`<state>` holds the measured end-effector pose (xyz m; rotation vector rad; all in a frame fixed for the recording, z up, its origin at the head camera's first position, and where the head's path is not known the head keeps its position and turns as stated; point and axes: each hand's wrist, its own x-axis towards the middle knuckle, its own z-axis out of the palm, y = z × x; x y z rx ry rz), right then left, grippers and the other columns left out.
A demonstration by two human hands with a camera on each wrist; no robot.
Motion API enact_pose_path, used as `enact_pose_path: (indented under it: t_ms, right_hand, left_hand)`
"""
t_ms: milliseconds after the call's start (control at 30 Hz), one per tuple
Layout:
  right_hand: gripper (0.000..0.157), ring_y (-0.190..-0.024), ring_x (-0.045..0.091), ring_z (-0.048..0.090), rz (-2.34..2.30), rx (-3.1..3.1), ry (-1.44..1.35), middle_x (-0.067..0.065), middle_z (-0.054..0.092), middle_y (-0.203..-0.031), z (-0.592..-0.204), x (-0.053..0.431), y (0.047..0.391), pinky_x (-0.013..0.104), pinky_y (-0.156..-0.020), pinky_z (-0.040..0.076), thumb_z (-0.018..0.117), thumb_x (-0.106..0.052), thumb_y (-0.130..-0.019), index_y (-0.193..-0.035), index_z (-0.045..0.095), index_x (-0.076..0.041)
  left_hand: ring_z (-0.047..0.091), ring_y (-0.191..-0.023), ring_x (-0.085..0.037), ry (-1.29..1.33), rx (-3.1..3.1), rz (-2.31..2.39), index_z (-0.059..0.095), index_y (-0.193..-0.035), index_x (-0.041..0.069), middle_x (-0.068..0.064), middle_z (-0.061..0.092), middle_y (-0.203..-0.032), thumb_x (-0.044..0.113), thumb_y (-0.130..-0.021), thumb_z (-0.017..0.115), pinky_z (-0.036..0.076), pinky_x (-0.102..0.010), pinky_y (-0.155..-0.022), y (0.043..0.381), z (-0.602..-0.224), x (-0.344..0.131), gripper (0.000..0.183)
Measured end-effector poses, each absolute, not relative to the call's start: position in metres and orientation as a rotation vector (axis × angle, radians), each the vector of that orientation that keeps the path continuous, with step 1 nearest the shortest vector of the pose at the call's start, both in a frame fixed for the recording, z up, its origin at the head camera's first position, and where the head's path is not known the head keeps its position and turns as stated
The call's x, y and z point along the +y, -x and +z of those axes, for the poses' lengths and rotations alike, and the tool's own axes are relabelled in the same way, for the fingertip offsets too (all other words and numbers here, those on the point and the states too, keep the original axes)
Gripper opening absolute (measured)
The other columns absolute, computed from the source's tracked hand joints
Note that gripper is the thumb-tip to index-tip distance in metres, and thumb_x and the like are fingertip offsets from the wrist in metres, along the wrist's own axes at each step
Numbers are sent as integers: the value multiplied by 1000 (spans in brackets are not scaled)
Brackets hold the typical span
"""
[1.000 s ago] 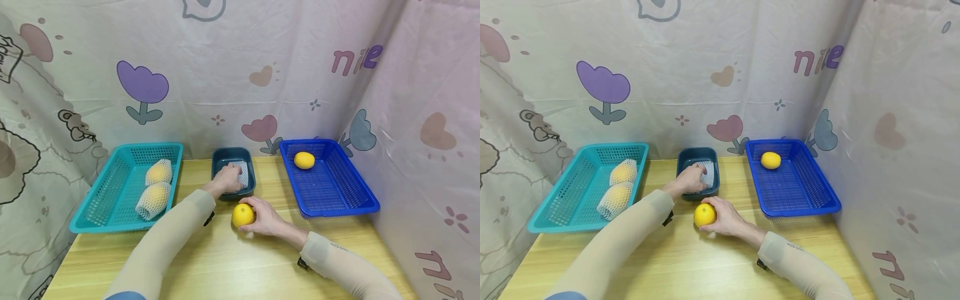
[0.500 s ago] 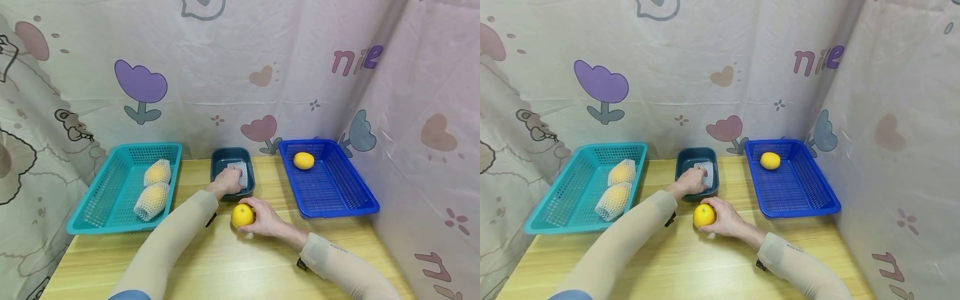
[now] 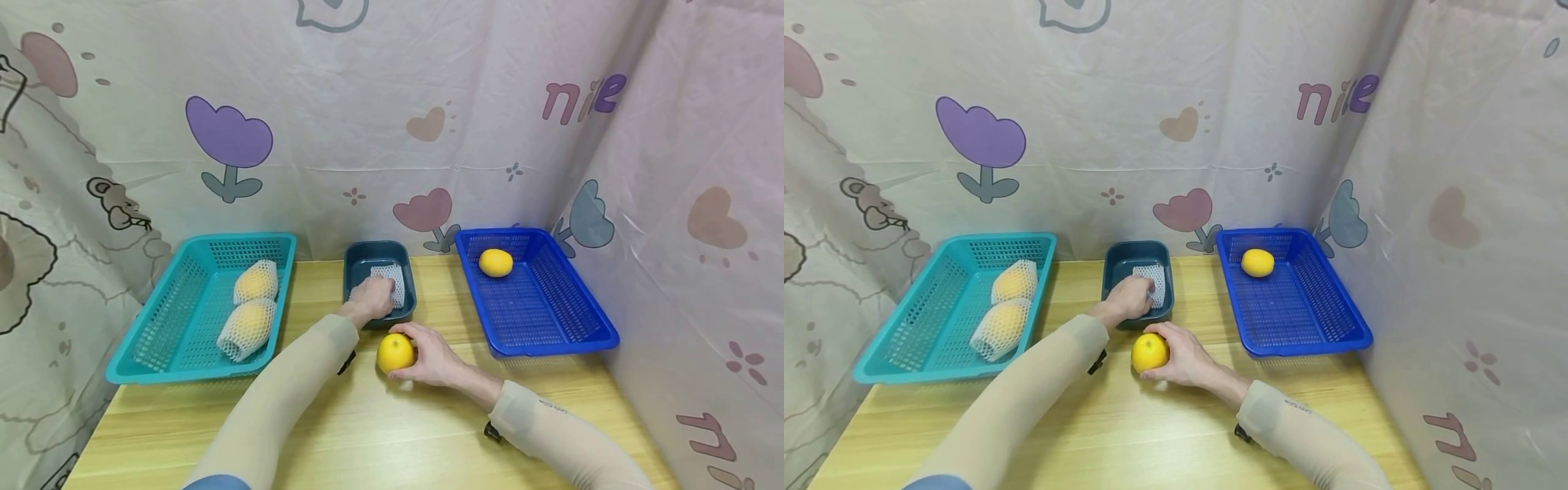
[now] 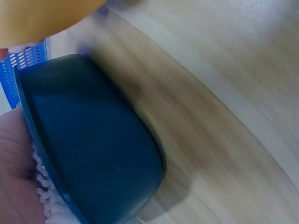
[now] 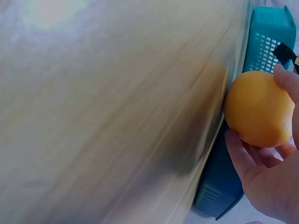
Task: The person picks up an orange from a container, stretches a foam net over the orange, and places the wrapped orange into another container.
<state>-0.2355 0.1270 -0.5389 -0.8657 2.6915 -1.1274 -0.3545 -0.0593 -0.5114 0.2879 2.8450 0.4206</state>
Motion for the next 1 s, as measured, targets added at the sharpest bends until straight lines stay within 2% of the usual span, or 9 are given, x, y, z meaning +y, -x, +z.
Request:
enact_pose_path:
  t_ms: [200, 433, 800, 1000]
  right_hand:
    - [77, -117, 18, 69, -1119, 2693, 879, 1, 74, -138, -538, 126, 234, 40, -104, 60, 102, -37, -82, -146, 65, -18]
    - [78, -118, 18, 70, -1109, 2707, 878, 2, 74, -138, -537, 126, 233, 41, -105, 61, 102, -37, -81, -146, 65, -17]
    - [77, -119, 19, 70, -1095, 2721, 891, 3, 74, -141, -536, 125, 233, 42, -106, 60, 102, -36, -81, -145, 65, -18]
    - [78, -120, 19, 69, -1088, 2720, 860, 2, 74, -141, -535, 125, 232, 43, -107, 60, 102, -38, -81, -147, 65, -19]
  left_hand:
    - [66, -118, -27, -276, 2886, 453, 74, -141, 16, -8, 76, -143, 15, -107, 74, 57, -50, -123, 354, -512, -61, 34]
    - [68, -118, -26, -312, 2918, 448, 74, -141, 16, -8, 77, -141, 17, -109, 70, 58, -50, -121, 352, -510, -60, 32]
    - [67, -105, -26, -338, 2980, 513, 76, -131, 13, -9, 77, -127, 9, -107, 72, 65, -44, -108, 352, -503, -62, 24]
    - [68, -104, -27, -348, 3031, 515, 77, -129, 12, -10, 77, -126, 7, -109, 69, 66, -43, -105, 352, -498, -63, 22]
